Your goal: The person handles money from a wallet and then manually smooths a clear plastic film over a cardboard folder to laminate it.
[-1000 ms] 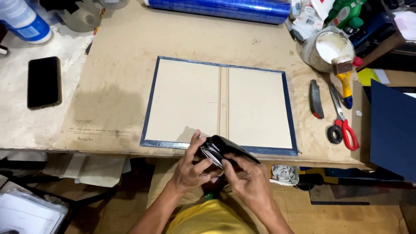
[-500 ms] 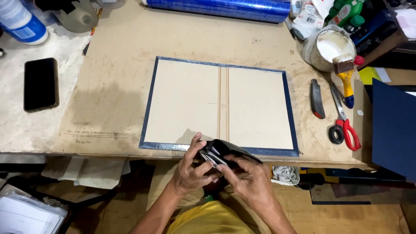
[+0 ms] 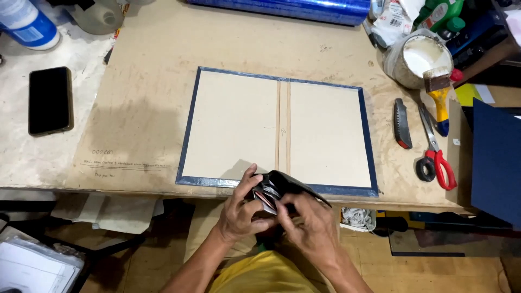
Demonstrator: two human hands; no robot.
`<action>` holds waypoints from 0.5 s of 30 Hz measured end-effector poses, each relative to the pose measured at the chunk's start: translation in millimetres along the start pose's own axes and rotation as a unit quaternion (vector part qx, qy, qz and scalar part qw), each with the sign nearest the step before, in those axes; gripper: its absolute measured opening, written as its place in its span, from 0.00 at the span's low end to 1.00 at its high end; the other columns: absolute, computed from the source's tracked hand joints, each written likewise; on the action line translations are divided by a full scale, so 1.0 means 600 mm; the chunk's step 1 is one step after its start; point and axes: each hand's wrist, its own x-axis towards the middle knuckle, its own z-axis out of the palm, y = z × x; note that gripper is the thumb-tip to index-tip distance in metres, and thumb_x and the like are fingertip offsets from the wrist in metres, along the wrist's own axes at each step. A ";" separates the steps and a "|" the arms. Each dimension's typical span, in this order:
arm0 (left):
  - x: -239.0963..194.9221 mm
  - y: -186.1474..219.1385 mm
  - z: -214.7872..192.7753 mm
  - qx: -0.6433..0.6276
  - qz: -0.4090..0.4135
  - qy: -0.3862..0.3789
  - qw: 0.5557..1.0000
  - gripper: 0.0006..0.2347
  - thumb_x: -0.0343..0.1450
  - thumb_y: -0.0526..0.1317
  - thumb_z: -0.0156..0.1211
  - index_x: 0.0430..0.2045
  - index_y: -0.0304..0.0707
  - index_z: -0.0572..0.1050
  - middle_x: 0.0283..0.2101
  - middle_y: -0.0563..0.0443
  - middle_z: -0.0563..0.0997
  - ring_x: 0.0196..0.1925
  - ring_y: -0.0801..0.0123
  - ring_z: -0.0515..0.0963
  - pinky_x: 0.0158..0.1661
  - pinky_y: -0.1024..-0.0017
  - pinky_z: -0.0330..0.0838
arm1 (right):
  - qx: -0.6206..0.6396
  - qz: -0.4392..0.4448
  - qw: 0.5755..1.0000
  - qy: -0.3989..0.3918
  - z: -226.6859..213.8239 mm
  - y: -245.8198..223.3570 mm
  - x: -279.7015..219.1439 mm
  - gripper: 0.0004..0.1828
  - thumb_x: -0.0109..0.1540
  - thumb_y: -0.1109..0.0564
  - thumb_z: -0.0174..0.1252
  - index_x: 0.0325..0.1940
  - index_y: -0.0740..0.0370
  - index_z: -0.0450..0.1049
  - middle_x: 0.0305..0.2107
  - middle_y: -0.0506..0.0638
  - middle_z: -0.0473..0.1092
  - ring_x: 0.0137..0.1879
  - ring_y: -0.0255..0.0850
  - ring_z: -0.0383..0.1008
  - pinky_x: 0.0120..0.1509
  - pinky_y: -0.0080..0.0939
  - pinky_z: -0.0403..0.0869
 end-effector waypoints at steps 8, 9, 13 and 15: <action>-0.006 0.007 0.001 -0.023 -0.012 -0.016 1.000 0.16 0.73 0.38 0.68 0.37 0.35 0.62 0.66 0.24 0.61 0.68 0.29 0.68 0.66 0.28 0.69 | -0.134 0.008 0.991 -0.025 -0.007 -0.032 -0.006 0.18 0.63 0.55 0.64 0.57 0.50 0.77 0.48 0.63 0.74 0.29 0.40 0.79 0.22 0.36 0.84; -0.005 0.011 0.001 -0.015 -0.018 -0.015 1.000 0.14 0.74 0.41 0.64 0.37 0.35 0.62 0.66 0.23 0.61 0.69 0.26 0.66 0.66 0.29 0.70 | -0.154 0.057 0.985 -0.058 -0.018 -0.052 0.006 0.16 0.64 0.54 0.60 0.57 0.49 0.78 0.46 0.60 0.75 0.27 0.42 0.79 0.22 0.43 0.83; 0.004 0.026 0.002 0.016 -0.022 -0.023 0.999 0.10 0.77 0.39 0.60 0.36 0.34 0.65 0.67 0.21 0.60 0.64 0.22 0.72 0.66 0.30 0.72 | -0.182 0.223 0.943 -0.169 -0.051 -0.108 0.051 0.14 0.67 0.43 0.48 0.55 0.37 0.74 0.56 0.48 0.73 0.38 0.58 0.80 0.29 0.70 0.80; 0.002 0.034 0.003 0.023 -0.029 -0.027 0.999 0.10 0.76 0.36 0.62 0.37 0.34 0.65 0.68 0.23 0.59 0.63 0.22 0.74 0.67 0.31 0.71 | -0.209 0.232 0.930 -0.195 -0.055 -0.116 0.060 0.15 0.67 0.42 0.47 0.56 0.37 0.73 0.59 0.49 0.70 0.34 0.60 0.81 0.27 0.67 0.76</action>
